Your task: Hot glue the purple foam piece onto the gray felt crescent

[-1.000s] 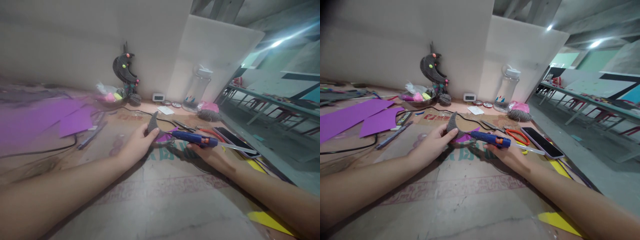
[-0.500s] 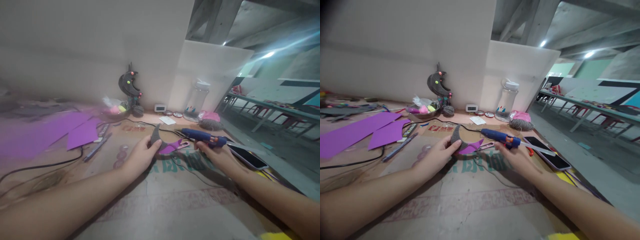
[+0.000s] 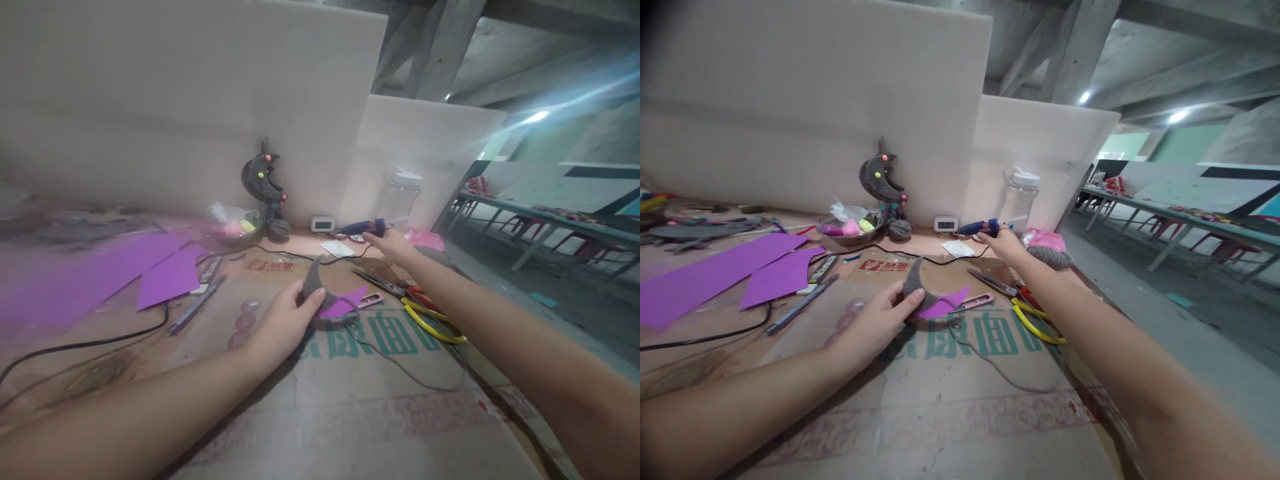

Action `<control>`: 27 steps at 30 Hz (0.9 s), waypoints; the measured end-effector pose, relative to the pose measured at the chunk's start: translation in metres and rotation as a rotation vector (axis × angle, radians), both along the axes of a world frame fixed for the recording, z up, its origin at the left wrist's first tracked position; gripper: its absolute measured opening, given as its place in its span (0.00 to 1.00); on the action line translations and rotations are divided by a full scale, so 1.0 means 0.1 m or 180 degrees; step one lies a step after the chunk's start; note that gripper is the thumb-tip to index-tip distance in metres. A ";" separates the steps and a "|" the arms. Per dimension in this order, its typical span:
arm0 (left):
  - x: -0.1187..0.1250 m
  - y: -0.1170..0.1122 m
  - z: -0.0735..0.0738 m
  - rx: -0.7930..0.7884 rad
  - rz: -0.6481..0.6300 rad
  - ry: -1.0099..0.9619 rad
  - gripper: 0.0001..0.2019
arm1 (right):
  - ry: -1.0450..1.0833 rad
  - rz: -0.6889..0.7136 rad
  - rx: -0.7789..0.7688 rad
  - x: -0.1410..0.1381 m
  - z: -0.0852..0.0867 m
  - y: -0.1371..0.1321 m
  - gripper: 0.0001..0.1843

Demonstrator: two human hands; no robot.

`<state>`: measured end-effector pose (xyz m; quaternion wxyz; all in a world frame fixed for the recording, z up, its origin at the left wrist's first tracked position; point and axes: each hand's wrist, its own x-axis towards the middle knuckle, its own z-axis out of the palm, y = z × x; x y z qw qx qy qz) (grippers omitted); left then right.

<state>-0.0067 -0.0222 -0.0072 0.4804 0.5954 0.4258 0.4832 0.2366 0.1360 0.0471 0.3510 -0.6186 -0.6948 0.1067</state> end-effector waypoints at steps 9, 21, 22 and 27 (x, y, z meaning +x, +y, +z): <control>0.00 0.00 0.02 -0.0033 0.0000 0.0002 0.16 | -0.0146 0.0125 -0.0415 -0.08 -0.37 0.35 0.15; 0.02 0.00 0.03 -0.0040 0.0044 -0.0201 0.15 | -0.0139 0.0078 0.0344 0.08 -0.05 -0.47 0.16; 0.02 -0.01 0.04 -0.0025 0.0076 -0.0193 0.14 | -0.0091 0.0093 0.0396 0.04 -0.04 -0.66 0.17; 0.03 -0.02 0.06 0.0095 0.0084 -0.0244 0.14 | 0.1328 0.0898 -0.0849 -0.22 -0.09 -1.48 0.23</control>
